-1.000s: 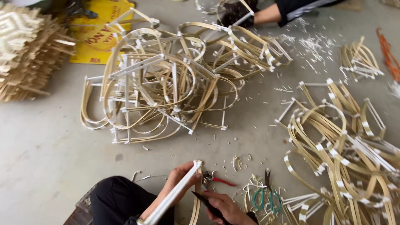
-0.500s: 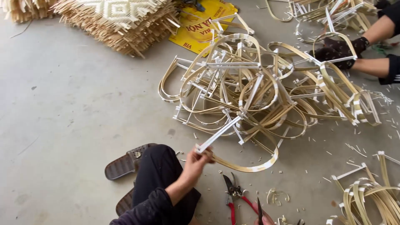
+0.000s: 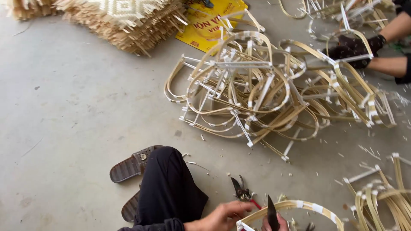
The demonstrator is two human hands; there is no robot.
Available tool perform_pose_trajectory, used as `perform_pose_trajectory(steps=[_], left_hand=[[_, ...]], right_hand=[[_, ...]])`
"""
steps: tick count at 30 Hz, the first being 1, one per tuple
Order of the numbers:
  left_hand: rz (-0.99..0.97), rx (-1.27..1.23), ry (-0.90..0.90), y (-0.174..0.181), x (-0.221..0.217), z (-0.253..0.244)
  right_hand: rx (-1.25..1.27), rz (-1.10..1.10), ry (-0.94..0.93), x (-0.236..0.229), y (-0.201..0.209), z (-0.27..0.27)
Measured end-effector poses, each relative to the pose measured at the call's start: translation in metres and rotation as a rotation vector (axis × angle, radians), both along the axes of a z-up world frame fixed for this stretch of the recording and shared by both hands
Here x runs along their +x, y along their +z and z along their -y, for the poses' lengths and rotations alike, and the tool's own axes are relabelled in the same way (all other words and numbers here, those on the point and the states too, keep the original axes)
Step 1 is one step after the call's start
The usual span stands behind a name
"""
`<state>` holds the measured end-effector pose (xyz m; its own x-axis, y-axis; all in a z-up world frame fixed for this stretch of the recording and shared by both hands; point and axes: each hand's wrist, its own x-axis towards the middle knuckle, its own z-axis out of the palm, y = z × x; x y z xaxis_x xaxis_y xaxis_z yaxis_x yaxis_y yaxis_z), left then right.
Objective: Trimming and assembling circular bamboo or wooden frames using pruning shears and scissors on a workshop floor.
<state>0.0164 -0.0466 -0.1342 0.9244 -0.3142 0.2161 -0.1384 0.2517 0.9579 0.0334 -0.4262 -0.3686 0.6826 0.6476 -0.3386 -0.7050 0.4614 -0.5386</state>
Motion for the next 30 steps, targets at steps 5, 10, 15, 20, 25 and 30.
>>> perform_pose_trajectory(steps=[5, 10, 15, 20, 25, 30], left_hand=[[-0.829, -0.103, -0.398, -0.010, 0.005, -0.006], [-0.809, 0.031, -0.419, -0.036, -0.010, -0.004], [-0.875, 0.069, -0.421, 0.022, 0.008, -0.005], [-0.619, 0.005, -0.271, -0.003, 0.042, 0.001], [-0.580, -0.201, -0.188, 0.019, 0.071, 0.010], [-0.637, -0.151, -0.115, 0.045, 0.070, 0.022]], right_hand=[[-0.454, -0.245, -0.286, -0.007, 0.143, -0.056], [-0.534, 0.193, -0.188, -0.009, 0.208, -0.095], [-0.528, 0.224, -0.185, -0.005, 0.263, -0.114], [-0.673, 0.257, -0.254, -0.007, 0.259, -0.096], [-0.581, 0.566, -0.264, -0.017, 0.305, -0.084], [-0.518, 0.325, -0.232, -0.009, 0.353, -0.091]])
